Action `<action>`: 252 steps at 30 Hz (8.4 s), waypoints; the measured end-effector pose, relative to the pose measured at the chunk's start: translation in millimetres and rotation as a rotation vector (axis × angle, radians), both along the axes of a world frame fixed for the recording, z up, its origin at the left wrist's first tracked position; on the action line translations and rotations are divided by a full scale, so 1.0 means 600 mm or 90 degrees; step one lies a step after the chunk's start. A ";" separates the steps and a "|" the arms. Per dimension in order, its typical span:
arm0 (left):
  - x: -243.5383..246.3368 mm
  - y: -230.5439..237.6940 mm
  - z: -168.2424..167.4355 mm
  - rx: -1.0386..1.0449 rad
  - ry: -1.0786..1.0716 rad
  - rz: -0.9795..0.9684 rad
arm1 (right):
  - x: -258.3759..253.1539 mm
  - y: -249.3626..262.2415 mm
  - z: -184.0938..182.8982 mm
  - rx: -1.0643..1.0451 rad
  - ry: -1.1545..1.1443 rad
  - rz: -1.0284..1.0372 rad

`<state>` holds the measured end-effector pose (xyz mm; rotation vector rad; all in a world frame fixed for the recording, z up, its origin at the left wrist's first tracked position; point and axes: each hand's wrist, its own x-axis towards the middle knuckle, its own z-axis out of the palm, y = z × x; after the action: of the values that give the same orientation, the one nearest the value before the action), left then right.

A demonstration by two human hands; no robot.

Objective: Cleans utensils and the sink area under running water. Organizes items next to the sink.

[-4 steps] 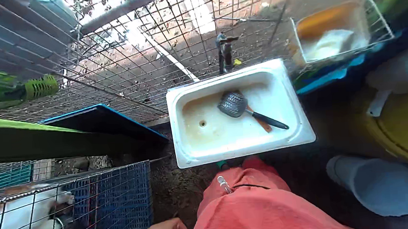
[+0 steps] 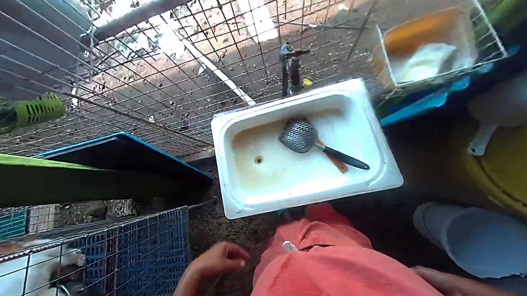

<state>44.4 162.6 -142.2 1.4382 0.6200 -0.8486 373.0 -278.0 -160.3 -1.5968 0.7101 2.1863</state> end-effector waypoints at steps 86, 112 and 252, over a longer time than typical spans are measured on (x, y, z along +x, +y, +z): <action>0.477 0.034 -0.220 0.164 -0.126 0.448 | 0.198 0.686 -0.127 0.650 -0.966 0.252; 0.519 0.046 -0.155 0.135 -0.076 0.370 | 0.227 0.676 -0.151 0.869 -1.123 0.240; 0.543 0.029 -0.146 0.146 -0.072 0.320 | 0.204 0.707 -0.172 0.717 -0.800 0.485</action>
<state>370.0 180.2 -230.0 1.4323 0.9638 -0.3066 495.6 146.2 -263.8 -2.0462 -1.3578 0.9095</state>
